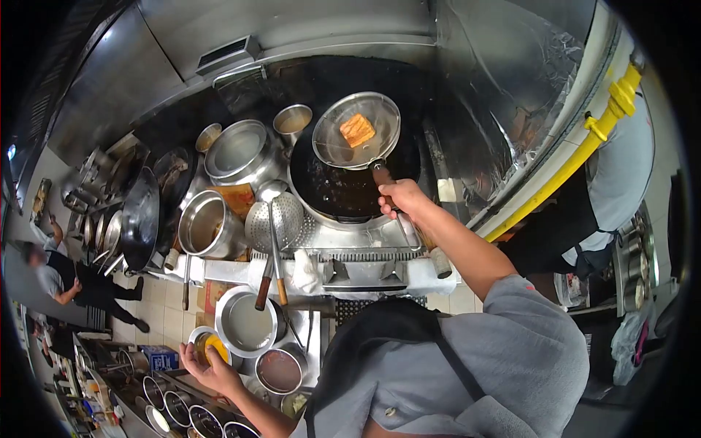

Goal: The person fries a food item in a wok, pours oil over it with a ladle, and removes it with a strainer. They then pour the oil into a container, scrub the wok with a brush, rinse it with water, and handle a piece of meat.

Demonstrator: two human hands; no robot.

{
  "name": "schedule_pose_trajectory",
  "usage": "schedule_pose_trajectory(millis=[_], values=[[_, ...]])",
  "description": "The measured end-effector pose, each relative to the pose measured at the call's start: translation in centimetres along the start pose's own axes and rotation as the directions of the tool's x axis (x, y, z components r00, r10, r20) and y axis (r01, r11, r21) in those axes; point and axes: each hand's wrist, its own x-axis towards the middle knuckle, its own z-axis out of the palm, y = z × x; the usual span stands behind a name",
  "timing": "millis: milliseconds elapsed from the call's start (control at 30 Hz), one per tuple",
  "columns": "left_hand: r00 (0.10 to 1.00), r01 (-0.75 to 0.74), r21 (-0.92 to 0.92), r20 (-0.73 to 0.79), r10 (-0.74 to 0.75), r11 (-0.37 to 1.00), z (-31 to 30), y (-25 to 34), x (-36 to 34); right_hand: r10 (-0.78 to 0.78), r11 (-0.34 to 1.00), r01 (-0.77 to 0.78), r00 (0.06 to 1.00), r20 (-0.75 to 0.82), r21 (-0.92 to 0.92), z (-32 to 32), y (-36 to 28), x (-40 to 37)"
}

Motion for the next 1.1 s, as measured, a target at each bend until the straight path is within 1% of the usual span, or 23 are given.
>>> schedule_pose_trajectory(millis=[33,67,100,133,167,200,267,300,333,367,400,433,467,533,633,667,733,800,867,933,1000,1033,1100], values=[[0.999,0.048,-0.087,0.026,-0.046,0.995,0.4,0.3,0.1,-0.062,0.997,0.061,0.998,-0.025,-0.042,0.1,-0.7,-0.6],[0.995,0.096,-0.173,0.056,-0.088,0.980,0.9,0.4,0.4,-0.077,0.996,0.076,0.997,-0.027,-0.040,0.1,-1.5,-1.1],[0.994,0.096,-0.135,0.072,-0.087,0.986,1.1,0.2,0.6,-0.190,0.961,0.167,0.978,-0.086,-0.222,-0.1,-2.3,-1.5],[0.995,0.088,-0.147,0.066,-0.079,0.985,1.4,0.1,0.6,-0.306,0.886,0.234,0.944,-0.125,-0.399,-0.3,-3.0,-1.7],[0.996,0.071,-0.147,0.065,-0.062,0.987,1.7,0.0,0.6,-0.366,0.857,0.271,0.919,-0.147,-0.439,-0.6,-3.5,-1.3],[0.997,0.054,-0.147,0.064,-0.046,0.988,2.1,0.0,0.6,-0.380,0.852,0.285,0.914,-0.144,-0.438,-0.9,-4.3,-0.6],[0.995,0.063,-0.137,0.083,-0.052,0.989,2.5,0.1,0.5,-0.341,0.833,0.233,0.930,-0.135,-0.502,-1.6,-5.4,0.4],[0.992,0.087,-0.185,0.102,-0.069,0.979,2.7,0.6,0.4,-0.288,0.889,0.216,0.949,-0.126,-0.404,-0.5,-6.4,-0.5],[0.989,0.113,-0.229,0.124,-0.086,0.967,2.7,0.9,0.2,-0.282,0.891,0.210,0.951,-0.129,-0.402,-0.5,-6.6,-0.1],[0.988,0.102,-0.222,0.133,-0.073,0.970,2.7,0.2,0.1,-0.158,0.961,0.145,0.987,-0.039,-0.237,-0.7,-6.7,0.4],[0.987,0.105,-0.208,0.139,-0.077,0.973,2.4,0.5,0.0,-0.043,0.996,0.049,0.996,0.073,-0.073,-0.9,-6.5,0.9],[0.988,0.110,-0.239,0.132,-0.080,0.965,2.2,1.0,-0.2,0.010,1.000,-0.009,0.989,0.148,-0.004,-1.4,-5.9,1.6],[0.989,0.118,-0.272,0.121,-0.087,0.955,2.0,1.3,-0.5,0.028,1.000,-0.027,0.987,0.156,-0.009,-1.5,-5.1,1.9],[0.985,0.152,-0.275,0.121,-0.122,0.949,0.7,0.6,-1.0,0.129,0.984,-0.150,0.971,0.202,0.093,-1.6,-3.2,2.5],[0.987,0.143,-0.179,0.102,-0.127,0.973,-0.5,1.0,-1.4,0.152,0.985,-0.163,0.974,0.168,0.049,-1.9,-1.0,3.1],[0.986,0.146,-0.172,0.104,-0.130,0.974,-0.8,1.0,-1.5,0.160,0.984,-0.170,0.973,0.169,0.049,-2.0,-0.2,2.9],[0.978,0.209,-0.196,0.068,-0.199,0.958,-1.6,0.7,-1.9,0.115,0.993,-0.110,0.989,0.095,-0.050,-1.9,1.2,2.5],[0.979,0.200,-0.175,0.061,-0.193,0.964,-1.8,0.2,-2.2,0.113,0.991,-0.107,0.990,0.085,-0.076,-3.0,2.8,3.0],[0.983,0.175,-0.151,0.083,-0.164,0.973,-1.9,-0.1,-2.6,0.151,0.983,-0.147,0.988,0.033,-0.115,-3.8,4.1,3.7],[0.980,0.192,-0.136,0.086,-0.181,0.972,-1.4,1.4,-2.9,0.157,0.980,-0.153,0.987,0.020,-0.129,-4.4,4.8,4.4],[0.963,0.260,-0.196,0.124,-0.239,0.946,-1.1,2.0,-3.2,0.184,0.975,-0.179,0.982,0.028,-0.134,-5.2,5.7,5.5],[0.970,0.228,-0.186,0.133,-0.206,0.956,-0.9,1.6,-3.1,0.188,0.974,-0.183,0.982,0.026,-0.133,-4.5,4.5,3.8],[0.970,0.211,-0.172,0.157,-0.184,0.962,-0.7,1.7,-3.6,0.263,0.954,-0.270,0.962,-0.069,-0.129,-3.5,2.6,0.4]])
